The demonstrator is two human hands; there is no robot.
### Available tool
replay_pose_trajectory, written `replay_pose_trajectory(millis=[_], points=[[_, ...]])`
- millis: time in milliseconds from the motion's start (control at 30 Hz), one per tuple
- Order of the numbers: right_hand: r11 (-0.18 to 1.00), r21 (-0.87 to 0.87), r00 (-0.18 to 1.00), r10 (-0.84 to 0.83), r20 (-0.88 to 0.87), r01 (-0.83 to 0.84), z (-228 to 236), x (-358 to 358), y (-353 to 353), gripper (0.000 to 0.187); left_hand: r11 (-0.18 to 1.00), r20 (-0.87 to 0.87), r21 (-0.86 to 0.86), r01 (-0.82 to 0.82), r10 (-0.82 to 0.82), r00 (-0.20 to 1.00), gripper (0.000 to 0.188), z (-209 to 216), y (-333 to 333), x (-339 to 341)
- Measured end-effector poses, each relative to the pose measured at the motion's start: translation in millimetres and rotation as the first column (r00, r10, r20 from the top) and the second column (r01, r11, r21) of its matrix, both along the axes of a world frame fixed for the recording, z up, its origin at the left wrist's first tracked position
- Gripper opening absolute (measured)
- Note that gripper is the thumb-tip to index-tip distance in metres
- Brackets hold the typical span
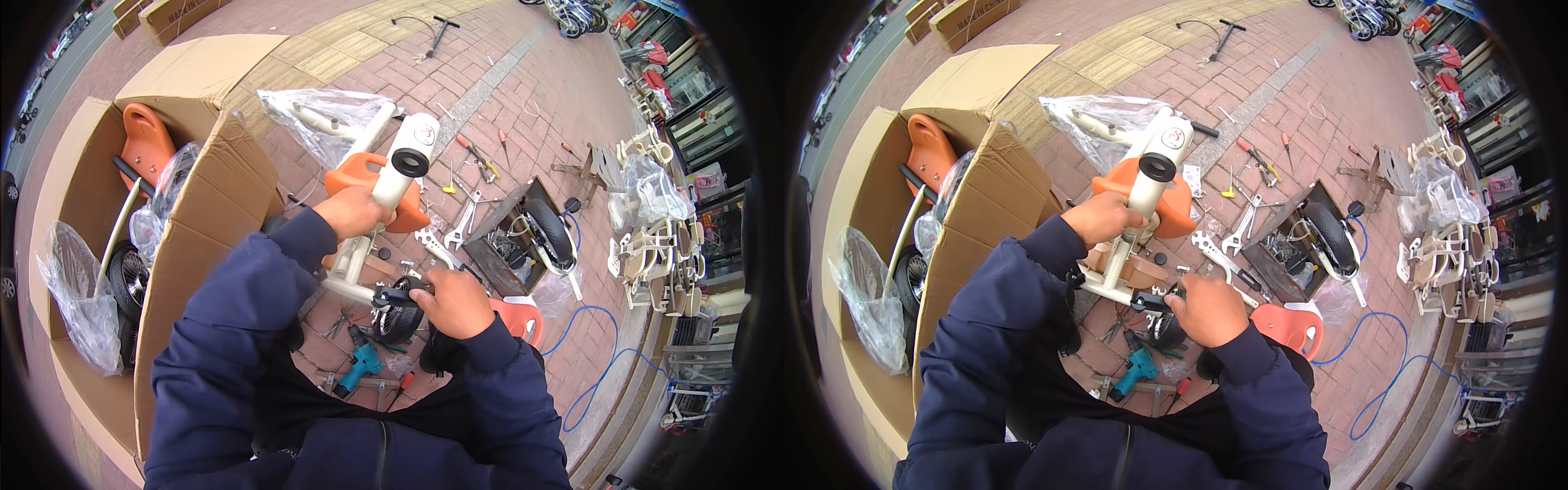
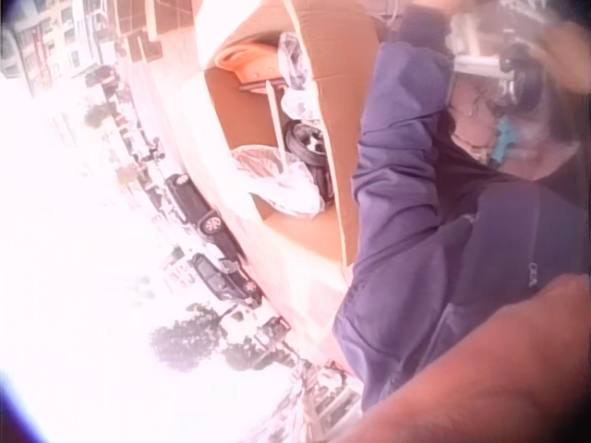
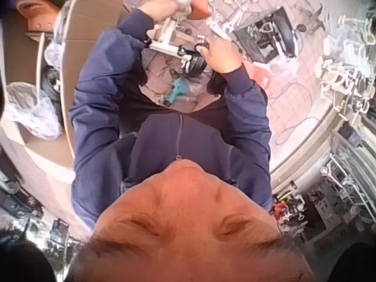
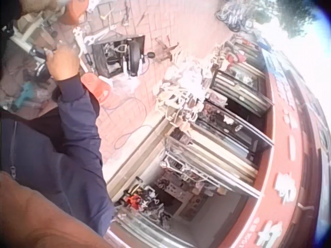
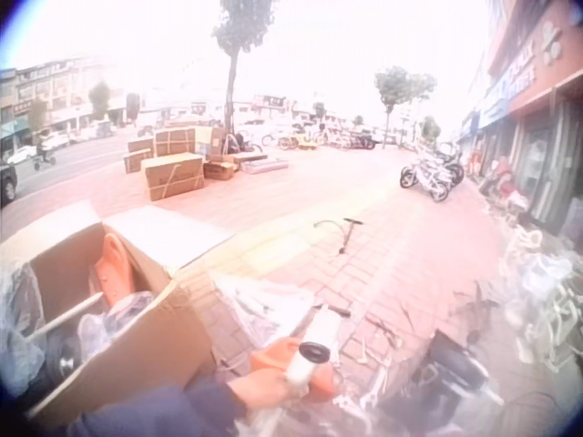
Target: The person assembles a child's tricycle on a sidewalk. They attach the seat, basket, handlebar, and steering wheel, then secure the parts with screws and zip ties.
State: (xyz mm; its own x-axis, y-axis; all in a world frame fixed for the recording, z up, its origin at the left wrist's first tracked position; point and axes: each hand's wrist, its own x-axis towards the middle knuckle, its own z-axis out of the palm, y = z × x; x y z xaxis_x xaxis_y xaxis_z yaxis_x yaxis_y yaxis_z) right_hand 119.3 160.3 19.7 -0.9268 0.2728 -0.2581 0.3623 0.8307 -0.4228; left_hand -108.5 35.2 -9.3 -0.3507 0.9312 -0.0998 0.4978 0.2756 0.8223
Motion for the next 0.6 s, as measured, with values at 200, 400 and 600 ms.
replay_pose_trajectory(millis=[200,400,600], points=[[1.000,-0.008,1.000,-0.014,-0.025,0.013,3.6,14.9,7.4,0.031,0.910,0.459,-0.193,-0.367,0.414,0.786,0.031,-38.7,1.5,8.0],[0.999,0.029,0.998,-0.013,-0.062,0.014,5.5,23.2,23.6,0.032,0.894,0.050,-0.327,-0.307,0.341,0.939,0.033,-59.3,-0.7,15.2],[0.999,-0.024,0.998,-0.049,-0.047,0.048,5.3,25.0,32.8,0.031,0.895,0.375,0.006,-0.446,0.412,0.830,0.031,-14.8,-2.3,22.2]])
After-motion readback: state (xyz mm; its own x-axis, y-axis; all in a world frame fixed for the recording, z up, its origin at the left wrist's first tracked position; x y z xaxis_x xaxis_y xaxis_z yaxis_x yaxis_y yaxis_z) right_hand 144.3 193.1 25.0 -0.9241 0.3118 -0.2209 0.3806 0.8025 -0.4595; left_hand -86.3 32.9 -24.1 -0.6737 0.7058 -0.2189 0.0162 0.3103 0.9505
